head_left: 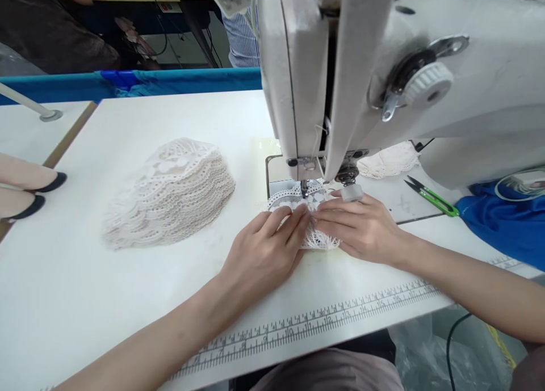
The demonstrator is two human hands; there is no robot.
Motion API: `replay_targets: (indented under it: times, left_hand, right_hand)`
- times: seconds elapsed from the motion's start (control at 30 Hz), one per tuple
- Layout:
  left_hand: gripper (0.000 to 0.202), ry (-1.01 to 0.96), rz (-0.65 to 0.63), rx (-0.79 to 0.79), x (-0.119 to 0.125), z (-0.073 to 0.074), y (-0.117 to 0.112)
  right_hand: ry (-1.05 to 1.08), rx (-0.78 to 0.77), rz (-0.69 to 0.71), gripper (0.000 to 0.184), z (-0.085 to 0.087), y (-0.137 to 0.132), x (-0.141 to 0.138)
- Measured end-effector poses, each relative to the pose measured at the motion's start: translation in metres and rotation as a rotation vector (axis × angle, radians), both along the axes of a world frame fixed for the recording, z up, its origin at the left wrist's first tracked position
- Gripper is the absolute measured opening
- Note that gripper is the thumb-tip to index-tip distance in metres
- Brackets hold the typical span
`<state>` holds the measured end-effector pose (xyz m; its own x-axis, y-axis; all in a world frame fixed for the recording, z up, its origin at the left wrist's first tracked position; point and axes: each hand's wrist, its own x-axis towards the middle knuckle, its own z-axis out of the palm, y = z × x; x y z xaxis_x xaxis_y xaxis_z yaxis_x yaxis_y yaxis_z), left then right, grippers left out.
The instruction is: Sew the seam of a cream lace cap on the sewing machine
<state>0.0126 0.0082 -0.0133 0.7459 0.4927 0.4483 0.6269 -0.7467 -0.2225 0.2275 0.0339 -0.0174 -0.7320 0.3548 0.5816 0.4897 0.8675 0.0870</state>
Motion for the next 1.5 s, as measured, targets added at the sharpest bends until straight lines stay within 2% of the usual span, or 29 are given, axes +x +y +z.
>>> replay_targets:
  times: [0.3, 0.8, 1.3, 1.5]
  left_hand:
    - [0.028, 0.05, 0.0, 0.048, -0.002, -0.001, -0.004]
    - [0.029, 0.006, 0.001, 0.019, -0.005, -0.003, 0.01]
    - [0.03, -0.004, 0.04, -0.008, -0.006, -0.006, 0.017]
    - [0.026, -0.006, -0.051, 0.027, -0.005, -0.002, 0.009]
  right_hand:
    - [0.006, 0.014, 0.033, 0.022, -0.001, -0.001, -0.001]
    - [0.004, 0.012, 0.015, 0.032, -0.003, 0.005, -0.002]
    - [-0.034, 0.014, -0.025, 0.028, -0.004, 0.009, -0.003]
    - [-0.056, 0.039, -0.018, 0.025, -0.005, 0.005, -0.002]
